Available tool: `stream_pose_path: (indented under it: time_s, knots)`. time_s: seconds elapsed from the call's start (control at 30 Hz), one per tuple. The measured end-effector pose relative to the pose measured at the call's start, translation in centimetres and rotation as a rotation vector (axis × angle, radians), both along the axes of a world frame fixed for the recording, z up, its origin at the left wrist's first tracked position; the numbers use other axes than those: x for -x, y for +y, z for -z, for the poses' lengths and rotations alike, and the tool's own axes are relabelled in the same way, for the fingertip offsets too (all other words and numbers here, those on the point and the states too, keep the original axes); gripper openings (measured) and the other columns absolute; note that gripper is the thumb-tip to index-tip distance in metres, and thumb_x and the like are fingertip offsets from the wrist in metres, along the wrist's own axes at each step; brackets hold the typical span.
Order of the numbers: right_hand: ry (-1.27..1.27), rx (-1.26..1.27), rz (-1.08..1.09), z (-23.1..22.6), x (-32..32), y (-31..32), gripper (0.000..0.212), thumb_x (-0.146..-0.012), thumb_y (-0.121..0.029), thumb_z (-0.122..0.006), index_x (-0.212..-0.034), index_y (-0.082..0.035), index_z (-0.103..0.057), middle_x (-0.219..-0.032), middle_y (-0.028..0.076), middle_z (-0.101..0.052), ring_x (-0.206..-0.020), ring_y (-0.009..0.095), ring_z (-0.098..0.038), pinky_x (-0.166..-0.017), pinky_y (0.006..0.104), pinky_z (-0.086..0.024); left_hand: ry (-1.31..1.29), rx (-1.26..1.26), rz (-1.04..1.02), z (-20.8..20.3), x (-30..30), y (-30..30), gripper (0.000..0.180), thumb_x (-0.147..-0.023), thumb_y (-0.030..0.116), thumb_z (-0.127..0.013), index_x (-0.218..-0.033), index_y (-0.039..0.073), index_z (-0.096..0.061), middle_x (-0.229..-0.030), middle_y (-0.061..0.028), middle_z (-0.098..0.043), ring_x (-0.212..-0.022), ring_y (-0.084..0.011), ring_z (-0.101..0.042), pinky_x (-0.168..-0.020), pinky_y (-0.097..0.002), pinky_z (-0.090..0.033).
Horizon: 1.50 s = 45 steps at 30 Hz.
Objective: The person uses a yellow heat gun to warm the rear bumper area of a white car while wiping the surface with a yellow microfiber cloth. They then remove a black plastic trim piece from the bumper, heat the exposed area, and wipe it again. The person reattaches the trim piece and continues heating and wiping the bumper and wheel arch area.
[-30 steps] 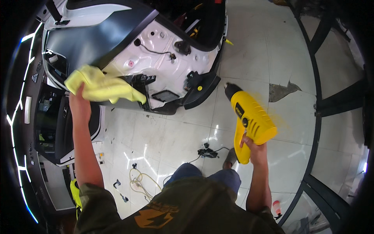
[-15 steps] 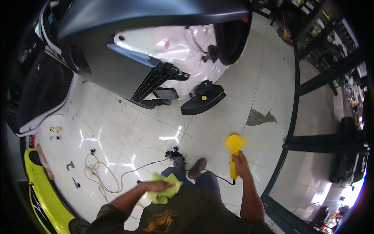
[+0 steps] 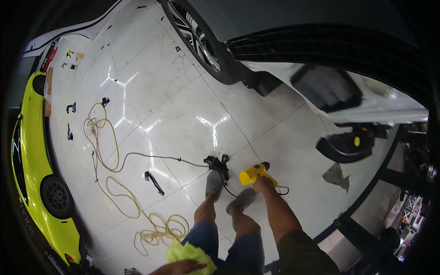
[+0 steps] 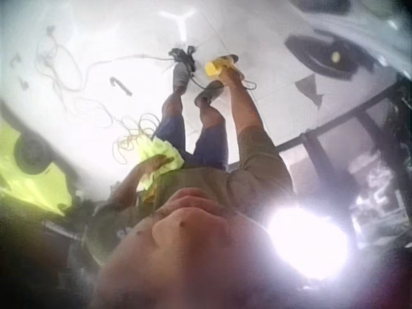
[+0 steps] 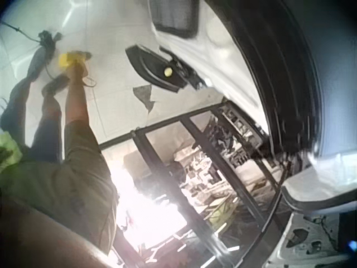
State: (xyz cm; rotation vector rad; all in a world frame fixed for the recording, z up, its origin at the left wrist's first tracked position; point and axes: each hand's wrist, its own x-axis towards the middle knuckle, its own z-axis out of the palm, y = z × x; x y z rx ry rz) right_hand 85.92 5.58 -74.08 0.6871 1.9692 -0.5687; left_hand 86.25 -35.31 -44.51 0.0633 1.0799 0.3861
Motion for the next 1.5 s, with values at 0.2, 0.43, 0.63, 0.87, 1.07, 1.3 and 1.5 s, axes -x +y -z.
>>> stream_pose_path:
  time_s: [0.2,0.43,0.63,0.87,1.07,1.3,1.5]
  knots:
    - [0.107,-0.154,-0.333,7.6,4.0,-3.8,0.046,-0.091,-0.020,-0.050,-0.135,-0.007,-0.047,-0.120,0.016,-0.059,-0.112,0.031,-0.058,-0.090,0.0470,-0.048,-0.003,-0.160,-0.161,0.2,-0.3,-1.7,0.055,-0.090,0.029,-0.051,-0.141,0.009,-0.047,-0.134,-0.0227,-0.050,-0.126,-0.0377,-0.045,-0.108,-0.0435,-0.034]
    - [0.112,-0.239,-0.461,12.5,2.6,-4.6,0.038,-0.093,-0.021,-0.049,-0.126,-0.004,-0.055,-0.115,0.015,-0.060,-0.110,0.031,-0.058,-0.089,0.0446,-0.047,-0.170,-0.067,-0.373,3.2,-3.0,-5.5,0.058,-0.090,0.036,-0.053,-0.139,0.004,-0.047,-0.134,-0.0225,-0.049,-0.126,-0.0385,-0.044,-0.108,-0.0446,-0.034]
    - [0.022,-0.179,-0.498,10.0,3.1,-4.6,0.037,-0.091,-0.022,-0.054,-0.122,-0.003,-0.056,-0.112,0.017,-0.064,-0.107,0.031,-0.062,-0.090,0.0439,-0.049,-0.352,0.386,-0.721,1.1,-5.2,-6.0,0.062,-0.090,0.042,-0.054,-0.138,0.002,-0.047,-0.136,-0.0226,-0.048,-0.126,-0.0393,-0.043,-0.108,-0.0457,-0.033]
    - [0.100,0.021,0.038,-3.7,5.0,-5.4,0.046,-0.094,-0.031,-0.051,-0.132,-0.005,-0.049,-0.112,0.025,-0.064,-0.106,0.040,-0.063,-0.090,0.0470,-0.050,0.037,0.196,-0.063,-10.1,6.7,0.6,0.065,-0.098,0.051,-0.045,-0.137,-0.002,-0.046,-0.142,-0.0237,-0.044,-0.130,-0.0396,-0.042,-0.110,-0.0468,-0.032]
    - [0.388,0.110,0.521,-18.0,6.3,-6.0,0.058,-0.088,-0.041,-0.061,-0.130,-0.004,-0.047,-0.111,0.026,-0.065,-0.103,0.043,-0.063,-0.089,0.0467,-0.051,0.306,-0.040,0.066,-9.8,13.9,-3.8,0.060,-0.098,0.049,-0.046,-0.120,-0.005,-0.058,-0.116,-0.0280,-0.062,-0.109,-0.0406,-0.058,-0.094,-0.0456,-0.046]
    - [0.474,-0.083,0.723,-23.9,13.9,-9.0,0.052,-0.081,-0.031,-0.070,-0.121,-0.002,-0.055,-0.100,0.021,-0.069,-0.097,0.035,-0.067,-0.081,0.0418,-0.053,0.221,-0.196,0.395,-6.9,32.6,-2.2,0.055,-0.097,0.046,-0.047,-0.121,-0.002,-0.059,-0.116,-0.0266,-0.062,-0.109,-0.0401,-0.059,-0.094,-0.0475,-0.044]
    - [1.007,0.165,1.299,-21.3,16.4,-13.6,0.025,-0.084,0.000,-0.063,-0.107,0.002,-0.055,-0.082,0.009,-0.063,-0.067,0.017,-0.063,-0.060,0.0311,-0.053,0.383,-0.151,0.812,-0.3,43.1,-3.9,0.060,-0.093,0.052,-0.052,-0.128,0.003,-0.057,-0.124,-0.0212,-0.060,-0.114,-0.0340,-0.057,-0.097,-0.0408,-0.044]
